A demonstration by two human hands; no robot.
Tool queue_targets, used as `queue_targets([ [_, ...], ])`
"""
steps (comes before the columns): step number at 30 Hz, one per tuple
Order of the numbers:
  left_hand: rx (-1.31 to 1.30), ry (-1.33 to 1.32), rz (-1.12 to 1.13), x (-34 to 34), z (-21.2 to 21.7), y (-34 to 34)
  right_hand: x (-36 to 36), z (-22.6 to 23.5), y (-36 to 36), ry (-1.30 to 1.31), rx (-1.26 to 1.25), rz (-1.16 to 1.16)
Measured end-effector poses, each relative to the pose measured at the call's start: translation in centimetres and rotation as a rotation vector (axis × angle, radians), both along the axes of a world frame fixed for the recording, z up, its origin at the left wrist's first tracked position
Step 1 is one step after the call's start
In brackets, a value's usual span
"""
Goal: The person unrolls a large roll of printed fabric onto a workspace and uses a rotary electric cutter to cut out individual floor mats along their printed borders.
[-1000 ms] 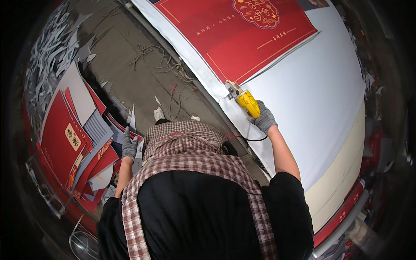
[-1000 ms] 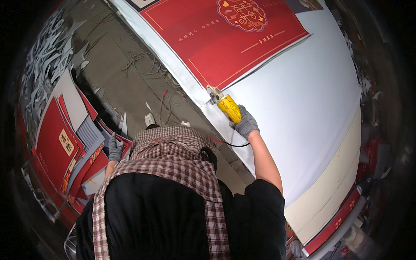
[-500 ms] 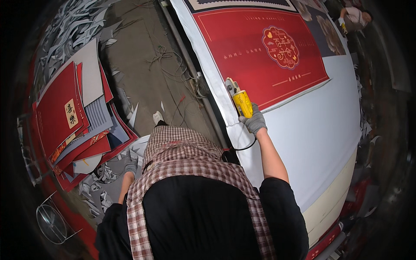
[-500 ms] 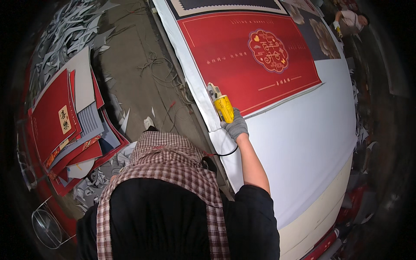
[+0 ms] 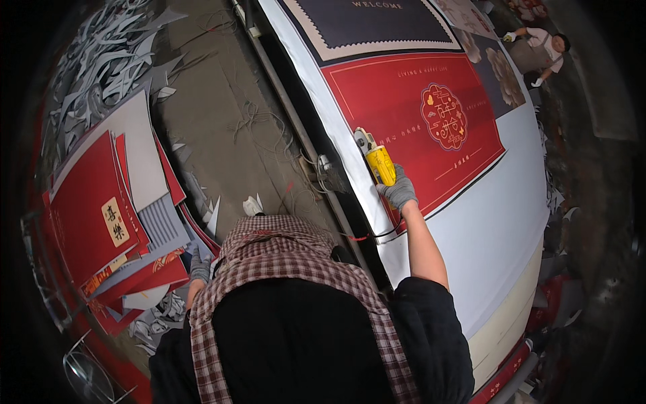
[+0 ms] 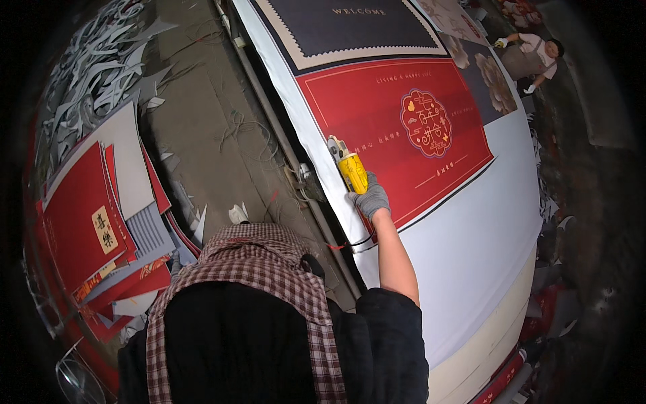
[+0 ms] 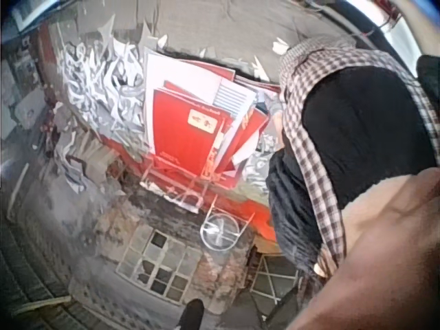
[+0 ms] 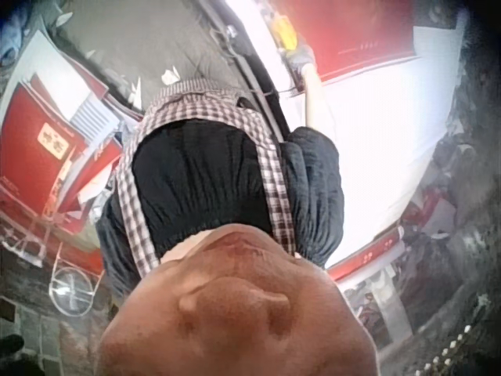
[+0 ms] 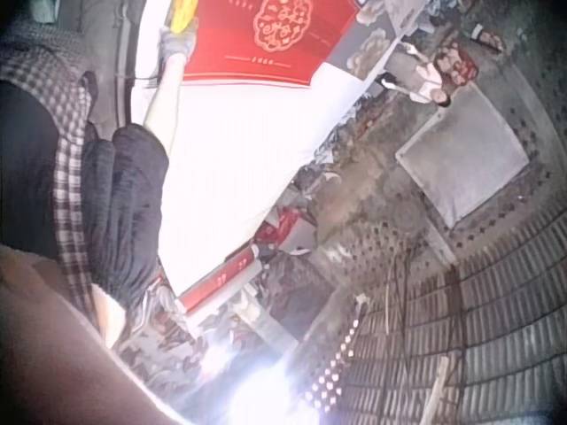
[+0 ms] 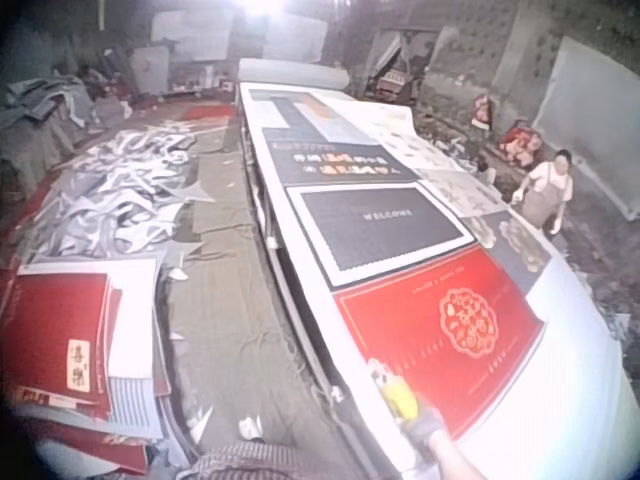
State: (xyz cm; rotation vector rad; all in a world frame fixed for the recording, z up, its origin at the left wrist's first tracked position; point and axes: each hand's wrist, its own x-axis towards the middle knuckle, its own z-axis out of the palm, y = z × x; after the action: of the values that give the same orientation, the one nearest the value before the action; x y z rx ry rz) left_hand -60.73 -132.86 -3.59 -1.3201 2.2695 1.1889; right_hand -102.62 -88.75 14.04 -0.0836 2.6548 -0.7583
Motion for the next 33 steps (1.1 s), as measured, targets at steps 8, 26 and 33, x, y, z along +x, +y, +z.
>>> queue_targets([
  [8, 0.215, 0.142, 0.293, -10.4, 8.8, -8.5, -5.7, -1.0, -4.5, 0.121, 0.041, 0.039],
  [26, 0.302, 0.345, 0.443, -19.1, 0.7, -17.3, -20.0, -4.4, -16.1, 0.001, -0.159, -0.007],
  [33, 0.211, 0.379, 0.231, -34.1, 3.7, -18.7, -25.5, -3.2, -22.8, -0.047, -0.187, 0.036],
])
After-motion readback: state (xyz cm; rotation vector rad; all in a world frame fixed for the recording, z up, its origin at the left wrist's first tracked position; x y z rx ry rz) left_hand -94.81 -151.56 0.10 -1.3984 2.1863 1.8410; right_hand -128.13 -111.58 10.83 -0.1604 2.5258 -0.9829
